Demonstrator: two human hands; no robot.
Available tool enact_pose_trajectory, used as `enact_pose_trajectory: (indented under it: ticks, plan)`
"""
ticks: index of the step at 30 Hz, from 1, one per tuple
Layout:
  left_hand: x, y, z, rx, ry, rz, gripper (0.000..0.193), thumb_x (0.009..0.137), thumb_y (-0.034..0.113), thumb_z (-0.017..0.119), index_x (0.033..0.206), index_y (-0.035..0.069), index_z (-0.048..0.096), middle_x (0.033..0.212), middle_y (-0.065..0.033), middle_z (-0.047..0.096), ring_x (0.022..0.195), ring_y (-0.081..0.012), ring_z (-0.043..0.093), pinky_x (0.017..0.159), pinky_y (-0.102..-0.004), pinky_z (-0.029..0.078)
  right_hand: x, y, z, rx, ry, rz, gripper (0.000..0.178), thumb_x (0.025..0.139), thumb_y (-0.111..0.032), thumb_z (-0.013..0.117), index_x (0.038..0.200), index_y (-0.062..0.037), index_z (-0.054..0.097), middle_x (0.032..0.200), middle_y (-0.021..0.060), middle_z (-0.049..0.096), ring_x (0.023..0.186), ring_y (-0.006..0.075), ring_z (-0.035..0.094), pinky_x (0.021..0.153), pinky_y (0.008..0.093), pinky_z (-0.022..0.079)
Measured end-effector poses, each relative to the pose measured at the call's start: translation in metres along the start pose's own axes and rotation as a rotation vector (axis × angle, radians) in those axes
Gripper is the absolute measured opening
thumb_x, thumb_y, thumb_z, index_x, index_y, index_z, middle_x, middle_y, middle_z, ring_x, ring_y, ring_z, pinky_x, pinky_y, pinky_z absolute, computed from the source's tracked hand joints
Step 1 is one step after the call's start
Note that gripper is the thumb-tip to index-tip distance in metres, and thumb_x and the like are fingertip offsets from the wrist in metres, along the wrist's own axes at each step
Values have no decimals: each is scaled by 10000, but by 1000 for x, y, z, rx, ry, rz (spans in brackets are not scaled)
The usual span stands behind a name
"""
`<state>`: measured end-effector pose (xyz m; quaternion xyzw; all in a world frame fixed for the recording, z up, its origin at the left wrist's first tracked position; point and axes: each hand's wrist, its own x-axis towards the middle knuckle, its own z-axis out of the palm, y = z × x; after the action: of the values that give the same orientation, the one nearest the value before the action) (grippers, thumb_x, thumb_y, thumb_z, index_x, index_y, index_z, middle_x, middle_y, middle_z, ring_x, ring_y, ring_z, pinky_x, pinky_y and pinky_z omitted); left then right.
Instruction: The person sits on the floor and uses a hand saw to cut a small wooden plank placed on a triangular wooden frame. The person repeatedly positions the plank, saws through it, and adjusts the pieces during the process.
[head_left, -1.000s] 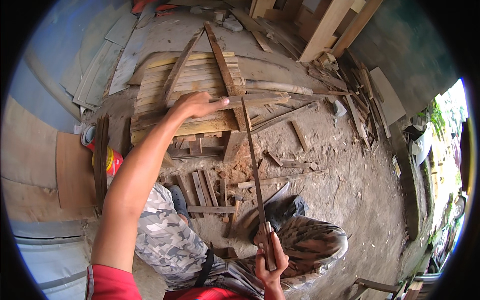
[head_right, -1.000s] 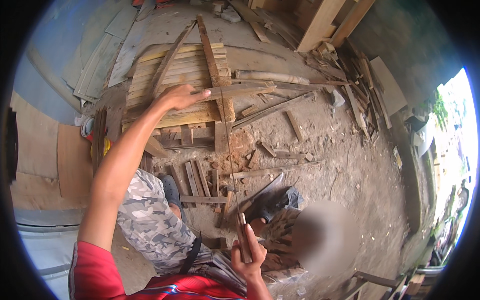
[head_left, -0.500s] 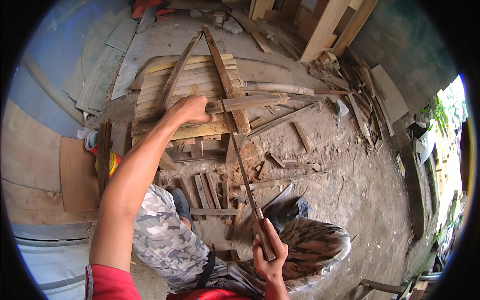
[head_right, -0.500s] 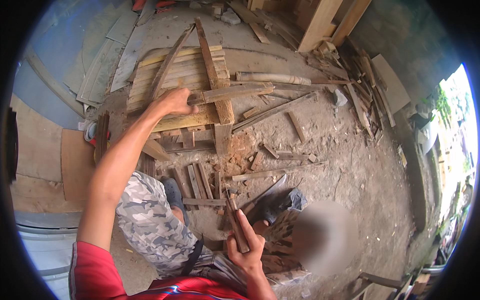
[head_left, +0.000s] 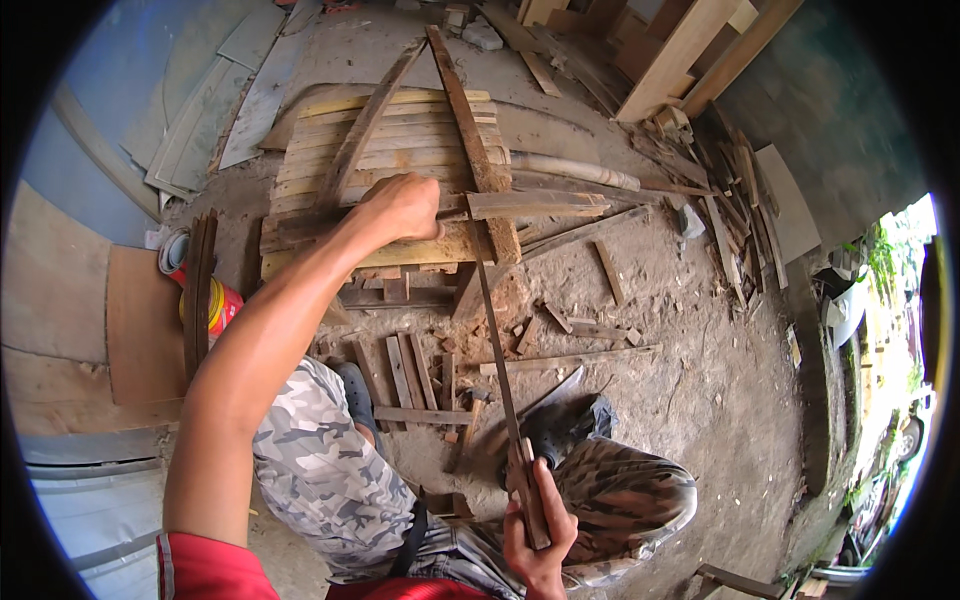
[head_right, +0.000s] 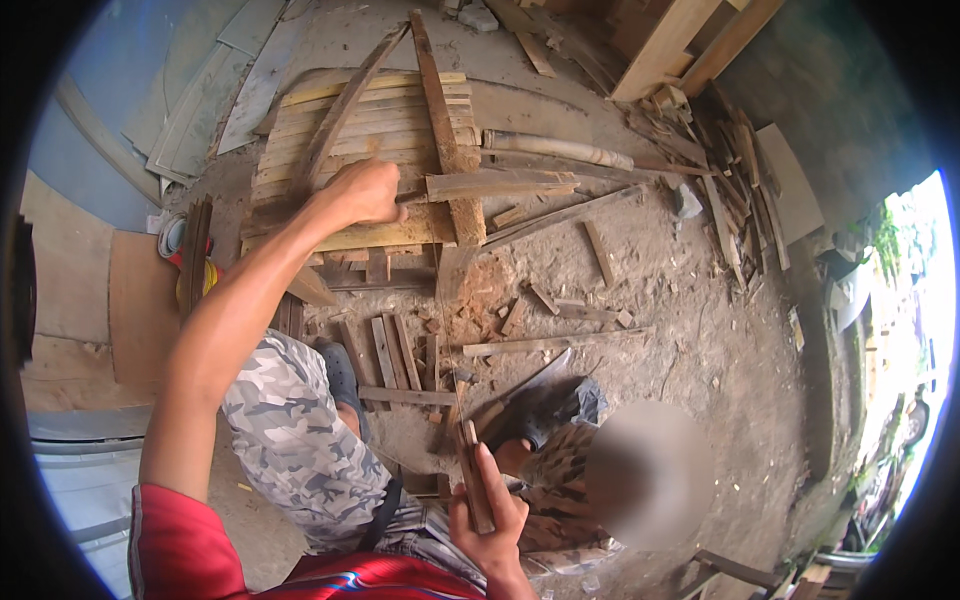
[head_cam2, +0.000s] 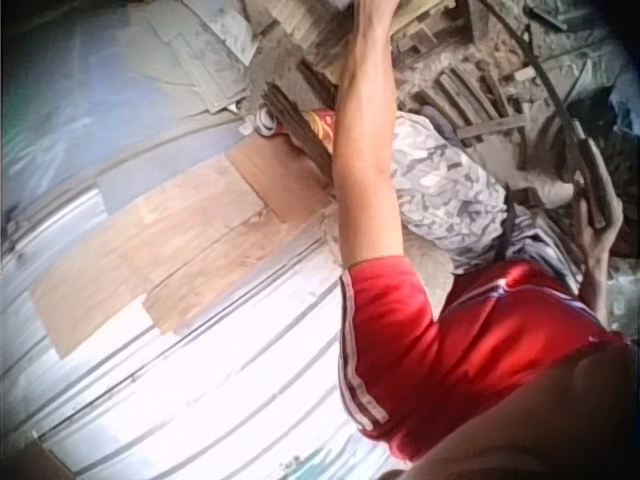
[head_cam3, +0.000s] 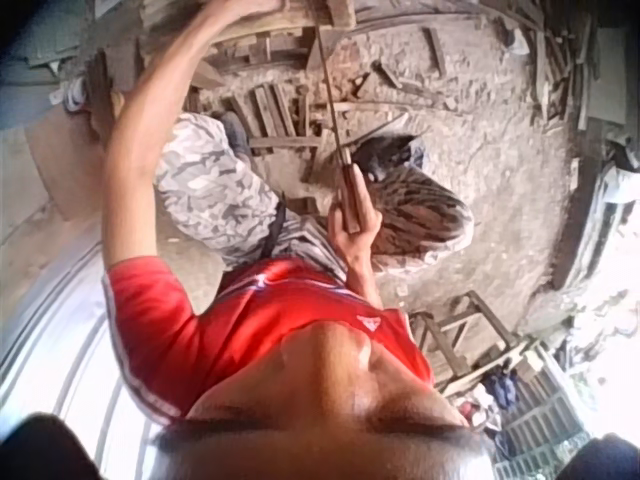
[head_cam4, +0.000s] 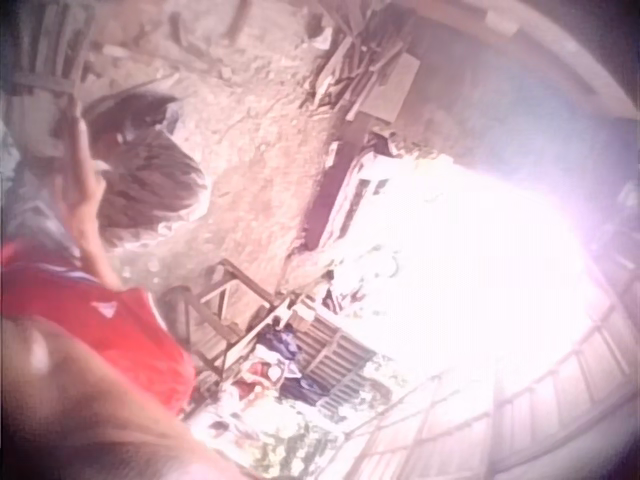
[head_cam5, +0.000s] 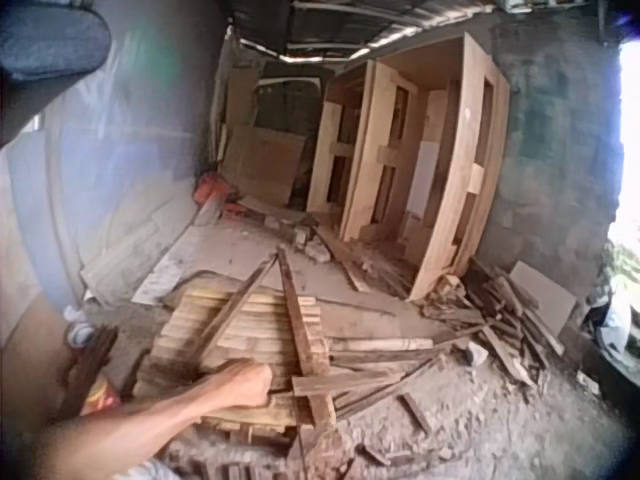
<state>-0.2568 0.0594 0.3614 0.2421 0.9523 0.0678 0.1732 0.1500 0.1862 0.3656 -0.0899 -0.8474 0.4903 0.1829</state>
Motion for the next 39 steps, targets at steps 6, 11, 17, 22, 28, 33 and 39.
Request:
enact_pose_trajectory:
  ticks: [6,11,17,22,28,33,39]
  plan:
    - [11,-31,31,-2,251,131,392,834,275,775,688,-51,615,590,-95,536,547,-206,525,491,-374,471,151,10,77,238,-22,-23,590,839,19,571,1423,24,490,1368,238,585,1289,286,562,1073,348,435]
    - [8,0,8,77,148,105,149,859,85,603,773,35,493,726,-78,462,642,-198,465,581,-362,464,214,22,97,237,20,-2,600,838,2,586,1433,-26,506,1328,229,619,1238,260,608,1040,333,462]
    - [12,-11,19,-82,93,-33,257,943,77,437,695,119,383,668,2,311,554,-141,334,489,-325,350,190,23,99,248,10,-45,644,834,17,594,1463,-41,472,1317,237,625,1240,256,606,1017,324,465]
    - [-16,9,27,-320,118,-151,338,984,161,406,649,143,365,624,19,289,515,-118,283,469,-309,313,147,22,98,315,27,34,662,825,45,575,1471,-45,459,1352,230,602,1261,280,588,1026,331,465]
    - [0,0,22,40,314,20,261,880,63,475,633,11,410,638,-124,440,579,-235,445,566,-452,426,182,19,99,229,42,10,607,853,28,524,1455,-45,495,1321,166,638,1119,171,637,942,278,498]
    - [22,-18,30,-127,317,-20,255,878,52,426,628,42,377,623,-101,401,574,-224,419,555,-419,403,210,26,99,242,7,-34,611,849,12,551,1454,-48,492,1322,197,633,1203,225,616,1015,309,465]
    - [23,-7,19,-416,169,-194,251,947,112,372,697,110,368,698,-12,349,599,-153,364,535,-332,362,216,23,93,253,-32,5,617,843,12,576,1451,-36,485,1308,243,626,1243,279,602,1052,338,446]
